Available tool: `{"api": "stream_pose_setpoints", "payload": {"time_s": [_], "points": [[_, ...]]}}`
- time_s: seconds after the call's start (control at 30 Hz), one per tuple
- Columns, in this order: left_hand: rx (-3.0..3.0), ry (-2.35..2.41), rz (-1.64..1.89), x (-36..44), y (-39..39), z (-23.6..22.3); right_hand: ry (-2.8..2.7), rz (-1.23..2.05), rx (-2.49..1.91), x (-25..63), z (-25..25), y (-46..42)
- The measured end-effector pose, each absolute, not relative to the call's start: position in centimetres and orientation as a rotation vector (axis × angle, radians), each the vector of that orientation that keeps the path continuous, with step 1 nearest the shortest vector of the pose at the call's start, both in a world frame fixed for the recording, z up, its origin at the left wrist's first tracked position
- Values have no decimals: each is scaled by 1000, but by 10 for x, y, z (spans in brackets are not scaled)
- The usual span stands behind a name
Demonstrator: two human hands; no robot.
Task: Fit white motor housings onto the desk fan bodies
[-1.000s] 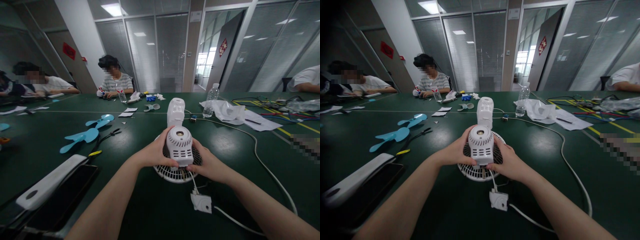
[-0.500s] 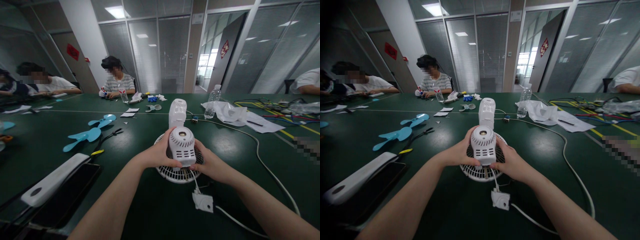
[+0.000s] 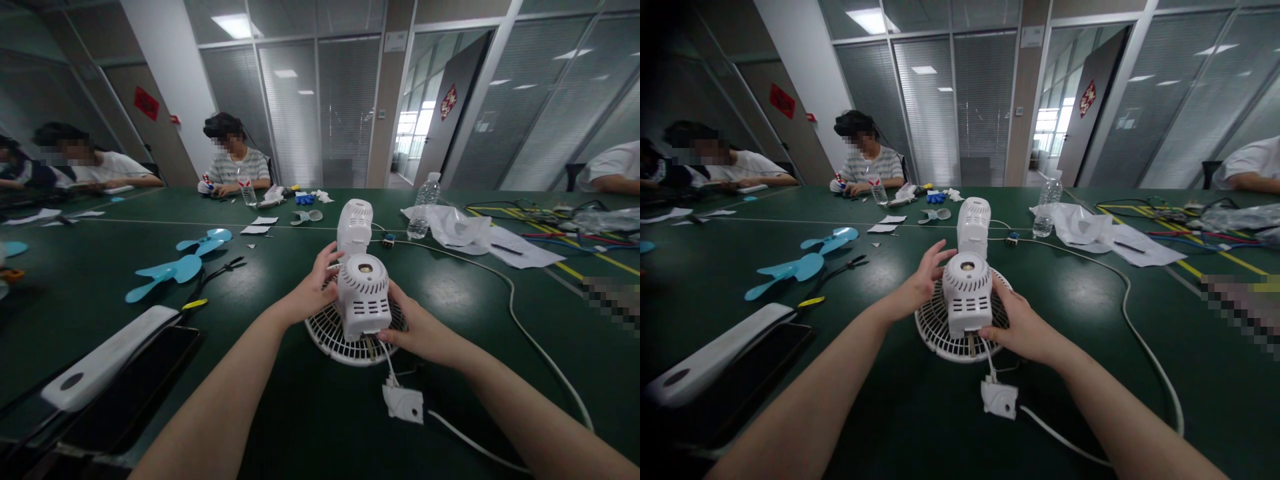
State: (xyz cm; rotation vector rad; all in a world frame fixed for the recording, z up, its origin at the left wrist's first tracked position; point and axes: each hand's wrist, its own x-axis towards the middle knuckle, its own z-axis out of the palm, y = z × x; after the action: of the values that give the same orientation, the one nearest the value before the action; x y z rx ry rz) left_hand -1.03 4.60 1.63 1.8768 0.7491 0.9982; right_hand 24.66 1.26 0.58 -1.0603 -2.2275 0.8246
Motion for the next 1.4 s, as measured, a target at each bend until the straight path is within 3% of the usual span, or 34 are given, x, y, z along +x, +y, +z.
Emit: {"api": "stream_pose_setpoints", "payload": {"time_s": [0.13,0.33,0.73,0.93,1.4], "points": [[1910,1094,1114,-18,59,9,-2249,864,-1063,253,1,14],[2184,1360,820,-22,60,7,-2054,955,-994,253,1,12],[2373,1740,693,-23,50,20,-1820,652,-1023,249,1,10],[2407,1849,683,-20,47,21,-1905,635,-1284,241,4,8],[1896,1967,766,-51,93,-33,-1834,691,-1305,238,-3,13]]}}
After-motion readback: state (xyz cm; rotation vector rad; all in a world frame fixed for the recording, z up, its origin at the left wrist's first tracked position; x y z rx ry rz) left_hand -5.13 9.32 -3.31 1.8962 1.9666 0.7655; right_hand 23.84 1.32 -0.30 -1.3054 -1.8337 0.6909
